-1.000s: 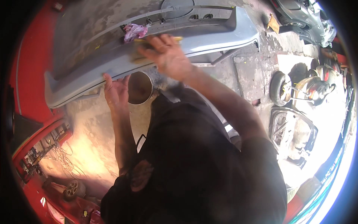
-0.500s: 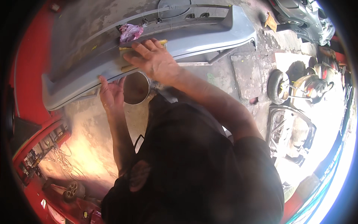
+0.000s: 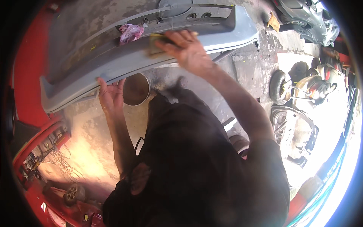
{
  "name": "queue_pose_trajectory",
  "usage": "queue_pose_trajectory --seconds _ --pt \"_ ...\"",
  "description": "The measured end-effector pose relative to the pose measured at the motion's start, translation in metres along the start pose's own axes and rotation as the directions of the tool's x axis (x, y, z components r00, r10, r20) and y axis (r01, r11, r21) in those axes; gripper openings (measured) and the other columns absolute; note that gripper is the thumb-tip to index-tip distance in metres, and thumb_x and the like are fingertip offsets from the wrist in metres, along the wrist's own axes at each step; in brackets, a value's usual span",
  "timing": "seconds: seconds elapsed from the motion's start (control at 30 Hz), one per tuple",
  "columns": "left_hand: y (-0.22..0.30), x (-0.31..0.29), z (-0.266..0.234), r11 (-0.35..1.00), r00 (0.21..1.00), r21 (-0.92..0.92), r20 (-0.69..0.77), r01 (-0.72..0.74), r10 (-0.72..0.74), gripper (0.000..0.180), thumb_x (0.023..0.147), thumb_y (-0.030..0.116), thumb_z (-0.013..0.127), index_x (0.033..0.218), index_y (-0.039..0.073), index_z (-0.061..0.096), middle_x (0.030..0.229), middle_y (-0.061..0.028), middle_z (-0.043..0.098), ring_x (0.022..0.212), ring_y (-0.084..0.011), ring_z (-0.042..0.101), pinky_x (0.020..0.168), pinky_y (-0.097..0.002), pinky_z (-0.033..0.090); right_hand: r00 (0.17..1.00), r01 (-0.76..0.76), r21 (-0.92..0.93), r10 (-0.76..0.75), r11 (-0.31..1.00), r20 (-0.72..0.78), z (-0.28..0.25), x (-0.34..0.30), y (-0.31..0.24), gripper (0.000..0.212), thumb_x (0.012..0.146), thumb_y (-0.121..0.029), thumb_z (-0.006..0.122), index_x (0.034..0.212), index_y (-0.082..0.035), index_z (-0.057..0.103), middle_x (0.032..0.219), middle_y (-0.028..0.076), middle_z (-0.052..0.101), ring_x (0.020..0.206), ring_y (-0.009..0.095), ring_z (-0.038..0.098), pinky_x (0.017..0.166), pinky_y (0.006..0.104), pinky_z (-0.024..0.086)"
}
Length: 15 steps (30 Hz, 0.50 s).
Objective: The person scrubs a white car bumper with a sponge, repeatedly dipping it into a bucket of water. They wipe the surface thoroughly, turning the bumper to clean different sections and edges.
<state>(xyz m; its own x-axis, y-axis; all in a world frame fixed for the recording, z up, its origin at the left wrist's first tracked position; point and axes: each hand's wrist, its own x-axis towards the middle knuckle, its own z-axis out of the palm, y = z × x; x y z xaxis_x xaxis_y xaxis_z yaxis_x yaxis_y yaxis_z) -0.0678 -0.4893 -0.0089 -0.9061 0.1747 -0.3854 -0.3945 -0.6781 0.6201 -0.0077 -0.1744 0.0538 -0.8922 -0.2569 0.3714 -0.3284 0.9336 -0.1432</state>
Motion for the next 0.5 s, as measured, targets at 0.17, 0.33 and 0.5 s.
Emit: queue_pose_trajectory --seconds 0.17,0.33,0.5 --pt "-0.005 0.0 0.009 1.0 1.0 0.012 0.025 -0.019 0.019 0.058 0.106 0.04 0.061 0.15 0.006 0.046 0.149 -0.0133 0.055 0.135 -0.0334 0.056 0.103 -0.0535 0.059 0.996 -0.074 0.008 0.075 0.997 -0.051 -0.006 -0.018 0.015 0.053 0.081 -0.004 0.073 0.133 -0.012 0.07 0.134 0.016 0.062 0.112 0.036 0.061 0.093 0.0476 0.053" --pt "-0.006 0.003 0.002 1.0 1.0 0.007 0.003 -0.001 0.001 0.056 0.106 0.039 0.062 0.149 0.006 0.047 0.149 -0.0133 0.056 0.137 -0.0346 0.055 0.103 -0.054 0.059 0.996 0.068 0.088 -0.063 0.994 -0.057 0.029 0.043 -0.038 0.052 0.084 -0.011 0.077 0.135 -0.02 0.07 0.137 0.013 0.061 0.116 0.034 0.06 0.098 0.047 0.052" --pt "-0.002 -0.001 0.003 1.0 0.999 -0.003 0.046 0.015 -0.014 0.058 0.108 0.039 0.058 0.153 0.007 0.042 0.154 -0.014 0.05 0.142 -0.0355 0.049 0.112 -0.0578 0.051 0.997 -0.08 -0.036 0.08 0.996 0.017 -0.007 -0.022 0.036 0.054 0.081 -0.006 0.079 0.134 -0.013 0.07 0.135 0.015 0.062 0.112 0.036 0.065 0.095 0.0482 0.054"
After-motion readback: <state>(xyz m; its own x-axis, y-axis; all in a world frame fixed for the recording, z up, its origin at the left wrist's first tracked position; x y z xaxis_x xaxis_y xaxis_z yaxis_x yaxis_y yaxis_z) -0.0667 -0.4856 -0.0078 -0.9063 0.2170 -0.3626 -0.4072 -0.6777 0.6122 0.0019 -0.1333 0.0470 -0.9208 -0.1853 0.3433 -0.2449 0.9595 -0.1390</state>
